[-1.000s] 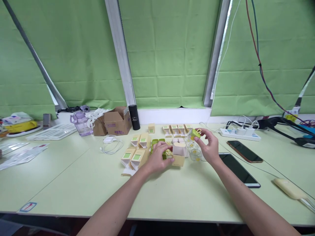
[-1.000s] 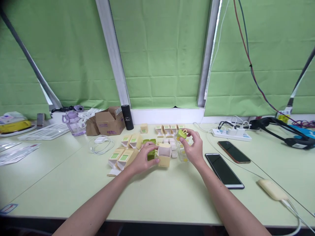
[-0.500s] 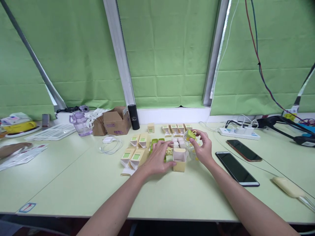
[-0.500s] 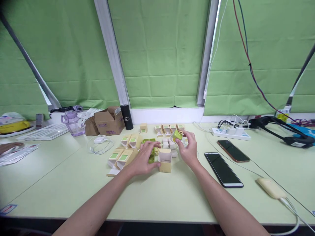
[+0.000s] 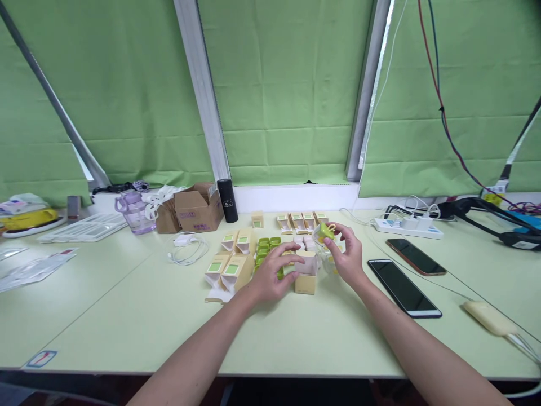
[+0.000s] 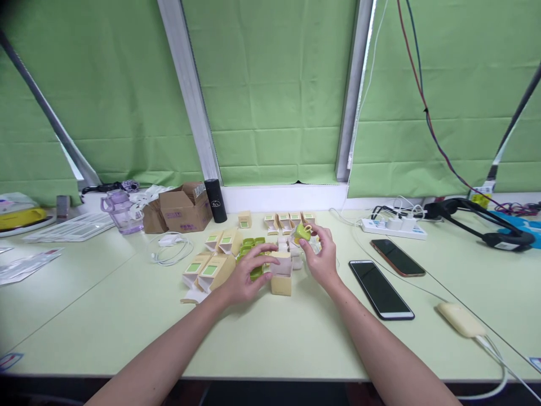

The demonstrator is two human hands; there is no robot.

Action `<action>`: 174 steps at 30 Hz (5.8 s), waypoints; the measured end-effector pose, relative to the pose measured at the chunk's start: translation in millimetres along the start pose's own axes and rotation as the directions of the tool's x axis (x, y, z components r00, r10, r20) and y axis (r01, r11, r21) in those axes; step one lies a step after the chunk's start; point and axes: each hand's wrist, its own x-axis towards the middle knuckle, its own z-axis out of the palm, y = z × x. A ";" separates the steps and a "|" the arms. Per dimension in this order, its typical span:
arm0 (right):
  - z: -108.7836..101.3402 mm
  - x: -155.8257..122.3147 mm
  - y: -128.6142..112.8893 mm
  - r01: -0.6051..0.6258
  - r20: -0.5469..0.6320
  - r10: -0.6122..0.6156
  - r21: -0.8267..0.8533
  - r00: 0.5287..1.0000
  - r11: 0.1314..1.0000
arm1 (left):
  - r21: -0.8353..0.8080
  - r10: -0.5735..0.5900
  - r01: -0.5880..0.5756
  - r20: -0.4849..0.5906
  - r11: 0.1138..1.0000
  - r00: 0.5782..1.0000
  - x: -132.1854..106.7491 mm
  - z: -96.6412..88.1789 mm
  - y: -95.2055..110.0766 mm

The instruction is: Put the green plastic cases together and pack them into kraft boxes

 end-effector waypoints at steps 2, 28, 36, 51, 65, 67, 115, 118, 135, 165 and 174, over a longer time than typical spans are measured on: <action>0.5 -0.4 -1.8 -0.013 0.001 0.013 0.017 1.000 1.000 | 0.010 -0.070 0.070 -0.023 0.997 0.997 -0.1 3.7 -1.8; 3.2 -8.0 -22.9 0.026 0.078 -0.041 0.183 0.996 0.983 | -0.335 -0.276 0.214 -0.148 0.918 0.950 8.4 0.2 -16.8; 2.8 -11.3 -32.7 -0.001 0.176 -0.047 0.261 0.983 0.965 | -0.384 -0.310 0.252 -0.096 0.888 0.946 8.9 2.6 -20.7; 6.5 -18.5 -33.8 0.128 0.334 -0.167 0.135 0.928 0.983 | -0.407 -0.316 0.254 -0.092 0.878 0.944 9.8 3.6 -24.2; 0.8 -14.9 -32.5 0.187 0.437 -0.171 0.006 0.883 0.982 | -0.401 -0.322 0.266 -0.079 0.877 0.943 9.4 3.4 -26.8; 0.3 -14.8 -32.9 0.202 0.437 -0.178 -0.008 0.882 0.979 | -0.405 -0.328 0.270 -0.081 0.873 0.941 9.0 4.5 -29.0; 13.1 -24.1 -34.2 0.178 0.568 -0.119 -0.048 0.814 0.983 | -0.424 -0.328 0.251 -0.117 0.870 0.937 7.7 10.0 -34.5; 14.2 -24.5 -34.7 0.152 0.560 -0.089 -0.065 0.823 0.986 | -0.423 -0.331 0.253 -0.121 0.870 0.936 8.1 9.5 -32.8; 17.7 -26.0 -34.2 0.144 0.585 -0.092 -0.042 0.805 0.989 | -0.413 -0.322 0.247 -0.122 0.876 0.939 7.6 8.9 -33.3; 19.9 -20.8 -26.6 -0.124 0.362 0.105 0.030 0.926 0.992 | -0.562 -0.398 0.285 -0.087 0.777 0.913 12.3 6.7 -27.8; 24.5 -20.7 -10.8 -0.266 0.290 0.227 0.105 0.930 0.958 | -0.537 -0.406 0.291 -0.106 0.792 0.908 13.8 10.3 -28.0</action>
